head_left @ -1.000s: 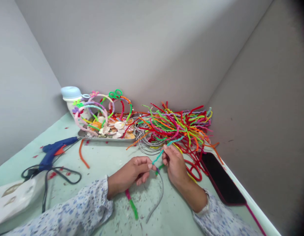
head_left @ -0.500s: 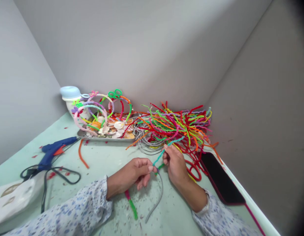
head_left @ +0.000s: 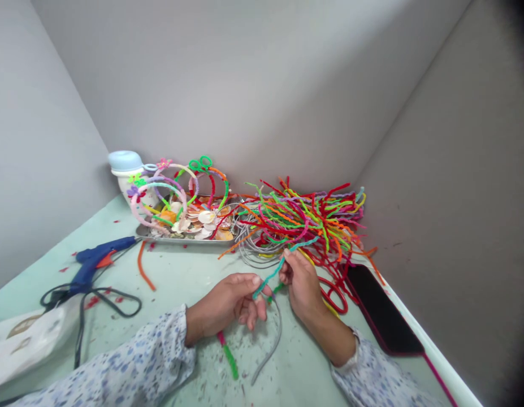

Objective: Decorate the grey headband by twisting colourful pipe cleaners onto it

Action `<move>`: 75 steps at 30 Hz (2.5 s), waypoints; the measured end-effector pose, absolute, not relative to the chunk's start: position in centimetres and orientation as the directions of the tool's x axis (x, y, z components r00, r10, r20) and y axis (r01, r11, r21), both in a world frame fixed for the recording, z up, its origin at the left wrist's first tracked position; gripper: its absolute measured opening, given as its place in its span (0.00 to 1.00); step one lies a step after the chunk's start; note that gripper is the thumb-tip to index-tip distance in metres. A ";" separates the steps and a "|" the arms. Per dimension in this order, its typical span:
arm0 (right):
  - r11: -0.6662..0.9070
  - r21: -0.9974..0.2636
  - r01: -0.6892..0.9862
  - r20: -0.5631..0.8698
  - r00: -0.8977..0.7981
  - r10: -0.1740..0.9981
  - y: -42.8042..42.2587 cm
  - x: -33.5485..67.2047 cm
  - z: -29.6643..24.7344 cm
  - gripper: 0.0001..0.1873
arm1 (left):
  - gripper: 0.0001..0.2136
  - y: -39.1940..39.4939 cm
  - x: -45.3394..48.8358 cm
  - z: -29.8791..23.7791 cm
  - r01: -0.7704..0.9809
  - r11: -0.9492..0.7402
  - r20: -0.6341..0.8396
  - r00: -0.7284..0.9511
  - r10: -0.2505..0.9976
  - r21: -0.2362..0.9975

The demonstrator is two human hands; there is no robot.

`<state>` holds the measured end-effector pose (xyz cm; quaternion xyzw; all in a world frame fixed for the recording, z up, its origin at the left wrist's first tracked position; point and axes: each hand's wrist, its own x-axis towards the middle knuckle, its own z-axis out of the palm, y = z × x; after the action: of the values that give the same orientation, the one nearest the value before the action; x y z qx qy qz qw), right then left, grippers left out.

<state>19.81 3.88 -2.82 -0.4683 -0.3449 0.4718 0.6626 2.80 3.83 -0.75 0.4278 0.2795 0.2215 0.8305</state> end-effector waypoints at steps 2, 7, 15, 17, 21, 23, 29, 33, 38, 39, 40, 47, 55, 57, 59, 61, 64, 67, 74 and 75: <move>0.131 -0.939 -0.317 0.017 0.338 0.941 4.0 19.8 -2.8 0.15 | 0.16 4.0 2.7 -0.8 -0.145 0.582 -0.286 0.761 0.583 0.800; 0.124 -0.935 -0.333 -0.006 0.365 0.931 4.1 19.9 -3.0 0.16 | 0.14 4.1 2.6 -0.9 -0.130 0.615 -0.303 0.779 0.548 0.778; 0.119 -0.929 -0.350 -0.008 0.341 0.940 4.0 19.8 -2.9 0.16 | 0.10 3.9 2.7 -0.8 -0.139 0.620 -0.298 0.783 0.547 0.773; 0.112 -0.930 -0.351 -0.013 0.335 0.942 4.0 19.7 -2.9 0.16 | 0.11 3.9 2.7 -0.8 -0.127 0.606 -0.300 0.778 0.552 0.785; 0.120 -0.941 -0.315 0.018 0.308 0.951 3.8 19.5 -2.8 0.16 | 0.12 3.9 2.8 -0.6 -0.104 0.584 -0.302 0.776 0.554 0.805; 0.125 -0.947 -0.297 0.031 0.300 0.954 3.7 19.4 -2.8 0.16 | 0.12 3.9 2.8 -0.5 -0.100 0.580 -0.304 0.773 0.557 0.809; 0.118 -0.939 -0.322 0.017 0.300 0.954 3.6 19.4 -2.8 0.15 | 0.10 3.9 2.9 -0.5 -0.068 0.557 -0.322 0.755 0.571 0.828; 0.101 -0.942 -0.320 -0.010 0.326 0.945 3.6 19.6 -2.9 0.14 | 0.11 3.9 3.0 -0.8 -0.014 0.532 -0.343 0.749 0.566 0.846; 0.095 -0.944 -0.317 -0.025 0.356 0.934 3.7 19.7 -3.0 0.14 | 0.11 3.8 3.0 -0.5 0.013 0.501 -0.345 0.741 0.576 0.865; 0.089 -0.942 -0.324 -0.033 0.355 0.934 3.8 19.7 -3.0 0.14 | 0.11 3.8 3.0 -0.4 0.017 0.493 -0.343 0.740 0.579 0.870; 0.082 -0.941 -0.329 -0.042 0.353 0.935 3.8 19.8 -2.9 0.14 | 0.11 3.8 3.0 -0.3 0.021 0.485 -0.340 0.739 0.581 0.874; 0.072 -0.939 -0.337 -0.059 0.363 0.930 3.8 19.7 -2.7 0.13 | 0.10 3.7 3.0 -0.3 0.011 0.448 -0.315 0.726 0.611 0.894; 0.141 -0.939 -0.314 0.003 0.403 0.915 3.9 19.8 -3.0 0.15 | 0.14 3.6 3.0 -0.7 -0.109 0.565 -0.301 0.756 0.582 0.818; 0.154 -0.936 -0.317 0.006 0.422 0.907 4.1 19.9 -3.0 0.16 | 0.13 3.7 2.9 -0.9 -0.121 0.577 -0.293 0.767 0.571 0.808; 0.171 -0.925 -0.338 0.017 0.414 0.910 4.2 20.0 -2.9 0.16 | 0.11 3.8 2.8 -1.0 -0.142 0.582 -0.287 0.763 0.580 0.800; 0.168 -0.909 -0.381 0.023 0.357 0.934 4.1 20.0 -2.8 0.16 | 0.10 3.8 2.8 -1.0 -0.160 0.584 -0.281 0.756 0.591 0.796; 0.078 -0.897 -0.435 0.006 0.166 0.986 3.7 19.9 -2.6 0.13 | 0.10 3.7 2.9 -1.0 -0.167 0.580 -0.281 0.747 0.602 0.797; -0.009 -0.914 -0.406 -0.009 0.000 1.000 3.3 19.8 -2.6 0.12 | 0.10 3.8 2.9 -0.9 -0.178 0.579 -0.281 0.739 0.612 0.796; 0.015 -0.946 -0.323 0.006 0.030 1.000 3.3 19.6 -2.9 0.13 | 0.10 3.6 3.0 -0.8 -0.188 0.566 -0.280 0.719 0.636 0.803; 0.022 -0.950 -0.311 0.010 0.039 0.999 3.3 19.6 -2.9 0.14 | 0.10 3.6 3.0 -0.8 -0.189 0.565 -0.281 0.717 0.638 0.803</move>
<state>19.60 3.28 -2.87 -0.4202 -0.4097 0.5590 0.5857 2.97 3.62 -0.75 0.3957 0.2842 0.2468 0.8377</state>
